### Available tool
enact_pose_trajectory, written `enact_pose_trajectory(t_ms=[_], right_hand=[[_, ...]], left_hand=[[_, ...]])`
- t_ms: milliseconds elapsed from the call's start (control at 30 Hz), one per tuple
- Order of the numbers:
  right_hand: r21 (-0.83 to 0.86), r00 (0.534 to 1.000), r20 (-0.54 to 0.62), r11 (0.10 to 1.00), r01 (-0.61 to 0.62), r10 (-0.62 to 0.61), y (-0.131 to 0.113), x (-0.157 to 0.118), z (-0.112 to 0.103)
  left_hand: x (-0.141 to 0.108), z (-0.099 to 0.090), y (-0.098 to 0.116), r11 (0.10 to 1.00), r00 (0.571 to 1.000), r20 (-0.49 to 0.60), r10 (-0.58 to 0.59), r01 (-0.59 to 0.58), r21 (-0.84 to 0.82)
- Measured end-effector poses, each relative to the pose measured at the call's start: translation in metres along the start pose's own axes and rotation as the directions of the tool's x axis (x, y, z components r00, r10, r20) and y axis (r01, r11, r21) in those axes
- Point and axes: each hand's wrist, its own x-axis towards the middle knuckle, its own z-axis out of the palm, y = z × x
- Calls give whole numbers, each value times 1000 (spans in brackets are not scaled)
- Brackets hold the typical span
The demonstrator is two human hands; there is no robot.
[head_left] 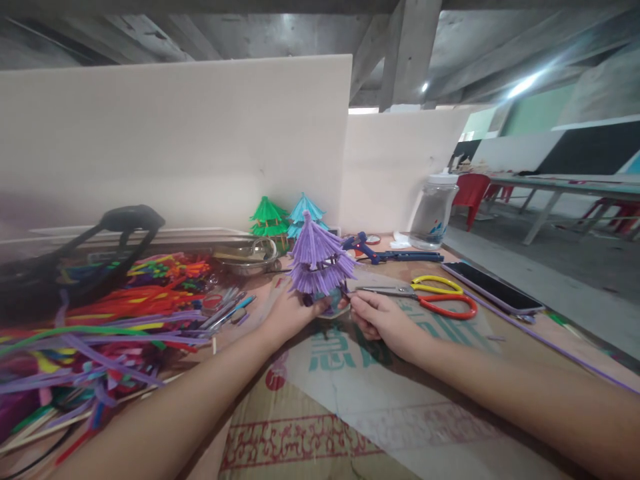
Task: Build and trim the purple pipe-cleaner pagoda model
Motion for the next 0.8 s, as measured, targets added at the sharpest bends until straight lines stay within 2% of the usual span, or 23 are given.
enact_pose_trajectory(t_ms=[200, 433, 800], right_hand=[[3, 999, 45, 1000, 13, -13, 2, 1, -2], [53, 997, 73, 998, 19, -23, 7, 2, -5], [174, 994, 105, 983, -50, 32, 6, 3, -2]], left_hand=[[0, -2, 6, 999, 998, -53, 36, -35, 7], [1, -2, 6, 1000, 999, -33, 30, -30, -7], [-1, -1, 7, 999, 1000, -18, 11, -12, -31]])
